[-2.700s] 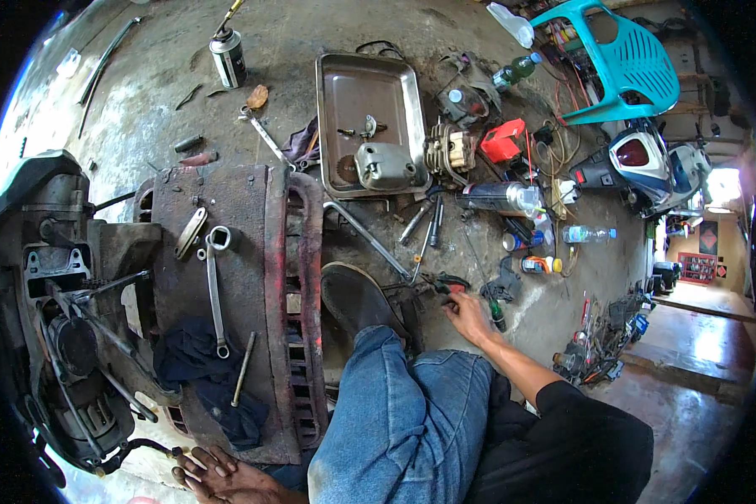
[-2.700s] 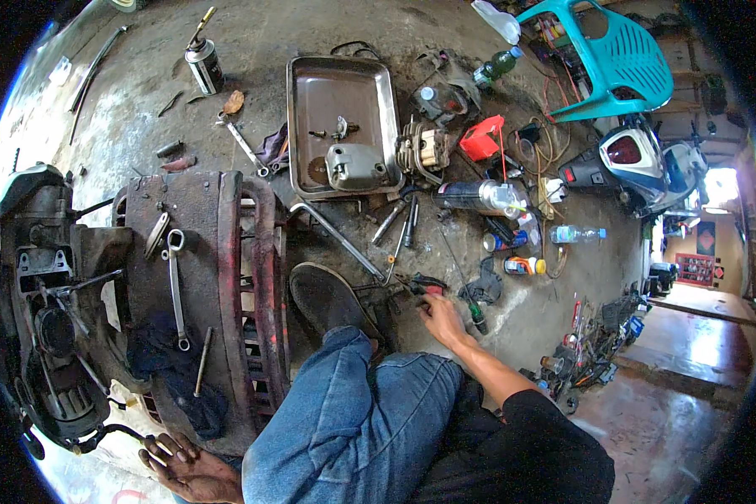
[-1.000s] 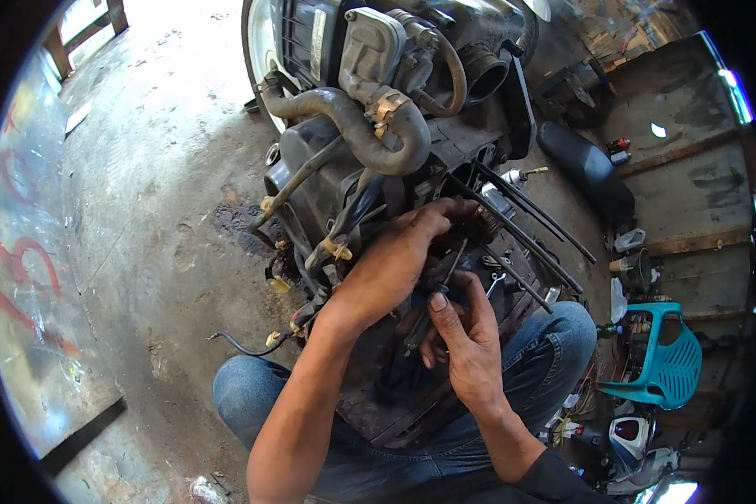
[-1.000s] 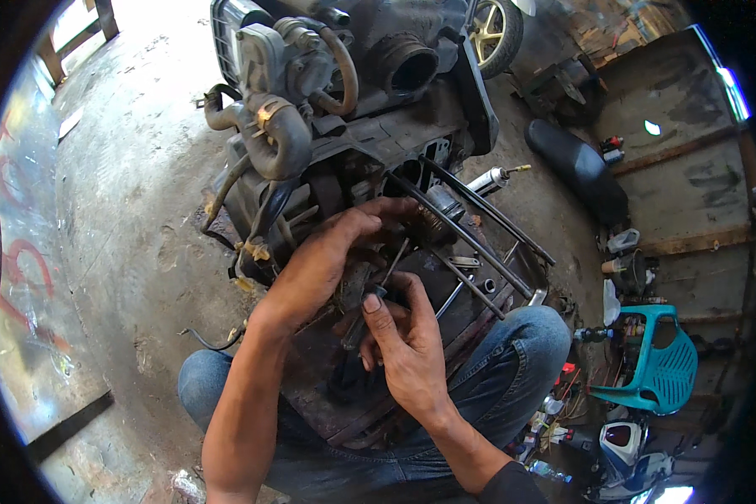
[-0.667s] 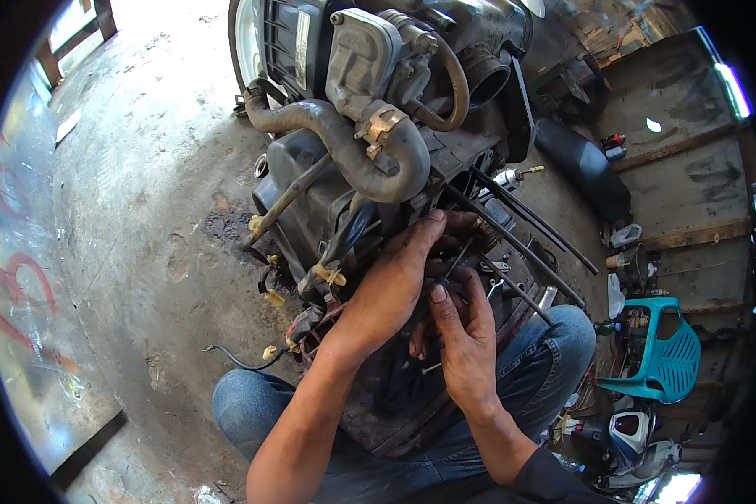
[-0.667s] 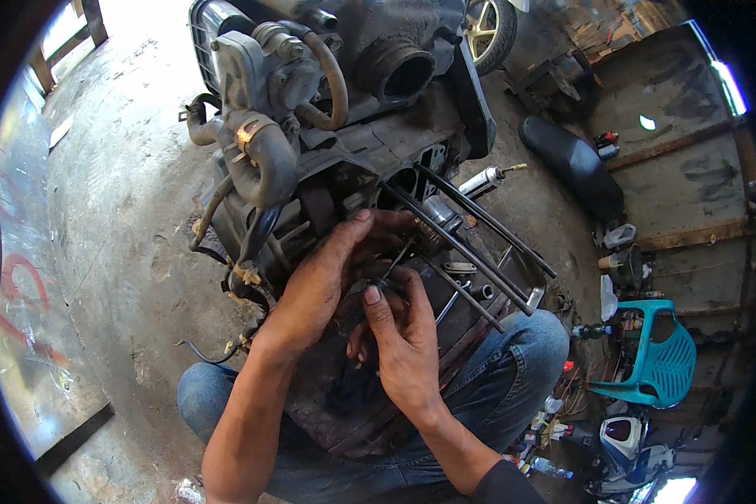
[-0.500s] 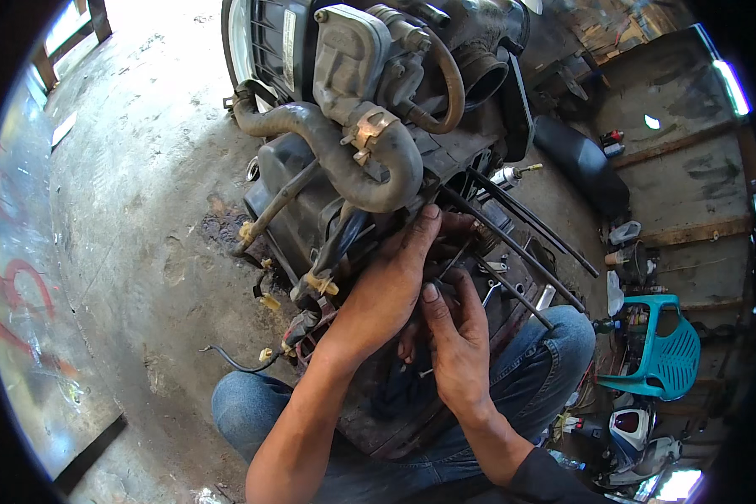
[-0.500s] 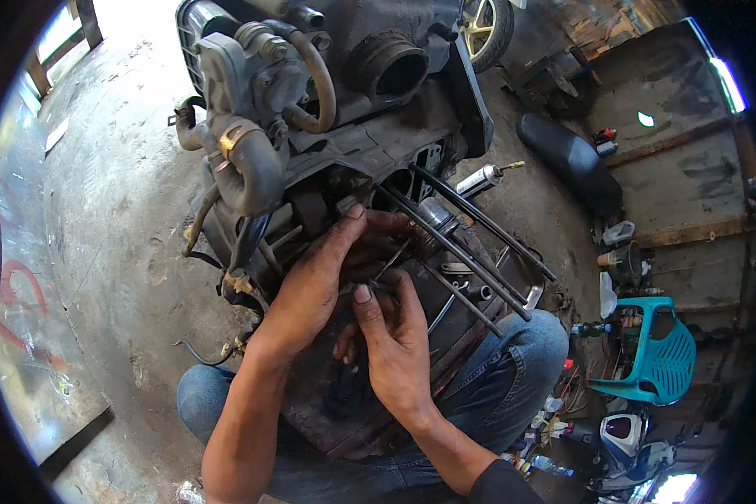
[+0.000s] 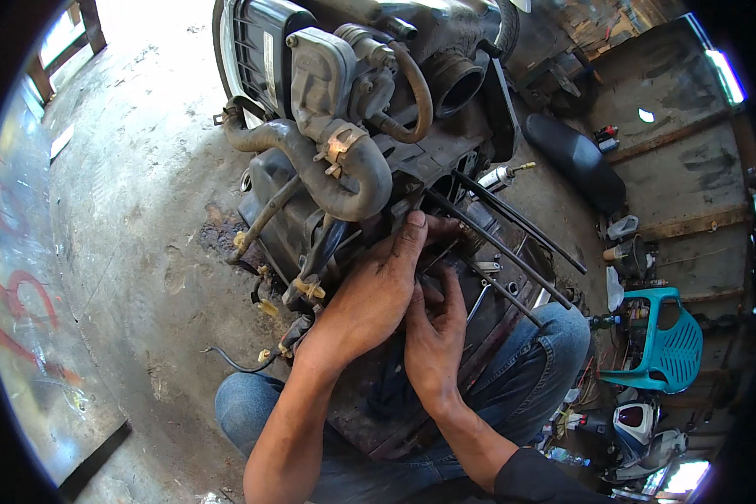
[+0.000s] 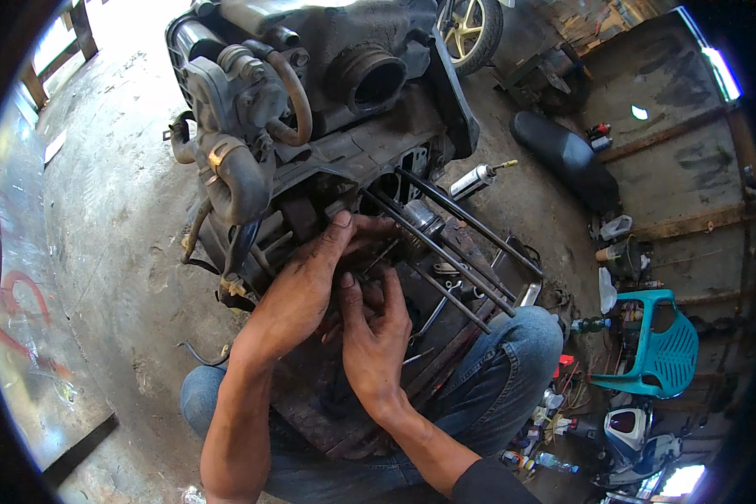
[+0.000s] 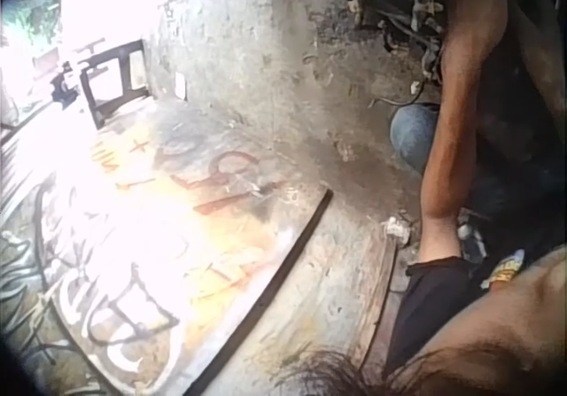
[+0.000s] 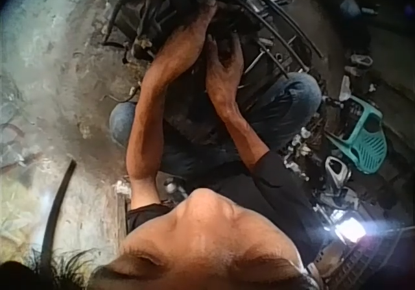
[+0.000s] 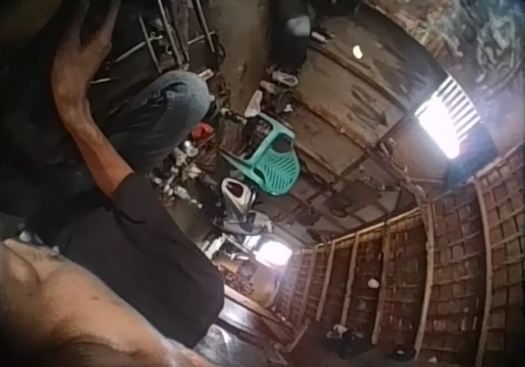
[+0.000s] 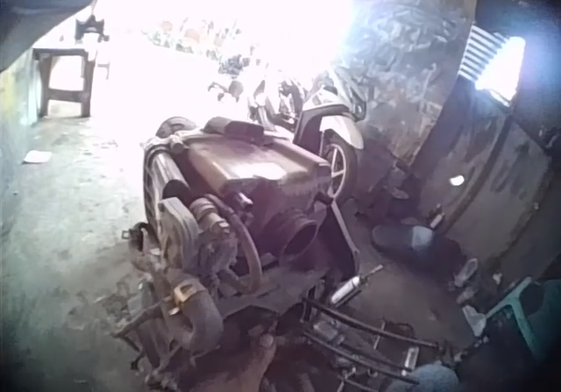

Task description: Repairing a motorcycle engine by adjusting internal components.

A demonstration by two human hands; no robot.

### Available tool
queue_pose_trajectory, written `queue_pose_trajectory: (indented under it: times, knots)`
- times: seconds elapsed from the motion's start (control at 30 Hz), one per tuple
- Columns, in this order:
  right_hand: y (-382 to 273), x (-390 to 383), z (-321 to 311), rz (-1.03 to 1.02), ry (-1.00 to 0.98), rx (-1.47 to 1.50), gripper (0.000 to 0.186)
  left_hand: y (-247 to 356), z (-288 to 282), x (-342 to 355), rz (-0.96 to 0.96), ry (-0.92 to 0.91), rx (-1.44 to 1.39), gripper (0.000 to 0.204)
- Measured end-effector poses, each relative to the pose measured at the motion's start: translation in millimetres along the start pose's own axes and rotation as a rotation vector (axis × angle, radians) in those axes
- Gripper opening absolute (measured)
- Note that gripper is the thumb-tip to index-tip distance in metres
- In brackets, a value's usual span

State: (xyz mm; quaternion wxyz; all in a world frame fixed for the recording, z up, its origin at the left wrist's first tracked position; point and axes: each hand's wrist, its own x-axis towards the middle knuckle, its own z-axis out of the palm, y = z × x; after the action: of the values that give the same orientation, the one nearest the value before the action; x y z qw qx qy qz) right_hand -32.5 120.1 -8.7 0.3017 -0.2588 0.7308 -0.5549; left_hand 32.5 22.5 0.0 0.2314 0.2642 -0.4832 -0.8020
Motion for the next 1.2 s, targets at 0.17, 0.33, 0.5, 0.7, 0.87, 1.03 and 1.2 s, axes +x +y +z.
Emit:
queue_pose_trajectory:
  times: [0.17,0.33,0.5,0.7,0.87,1.03,1.2]
  knots:
    - [-0.3,-1.3,-3.8,0.131,-0.050,0.174,0.037,0.4,0.4,0.0,0.071,0.003,0.076,0.059]
    - [7.6,1.1,0.4,-0.045,0.057,-0.116,0.034,0.7,2.2,-0.2,0.096,0.034,0.154,0.055]
    - [5.0,0.2,3.3,-0.070,0.082,0.020,0.033,2.8,3.4,0.0,0.099,0.035,0.136,0.052]
    - [3.5,-2.1,3.5,0.058,0.055,0.259,0.037,3.3,2.2,-0.1,0.102,0.020,0.114,0.048]
    - [10.2,-0.8,-2.5,0.000,0.097,0.005,0.030,-4.5,3.2,2.5,0.159,0.017,0.136,0.032]
    - [17.5,0.1,-11.6,-0.162,0.077,-0.168,0.034,-16.5,11.2,7.5,0.220,0.078,0.079,0.027]
    - [31.3,9.8,-0.1,-0.313,0.069,0.051,0.032,-18.7,15.5,8.1,0.293,0.151,0.171,0.025]
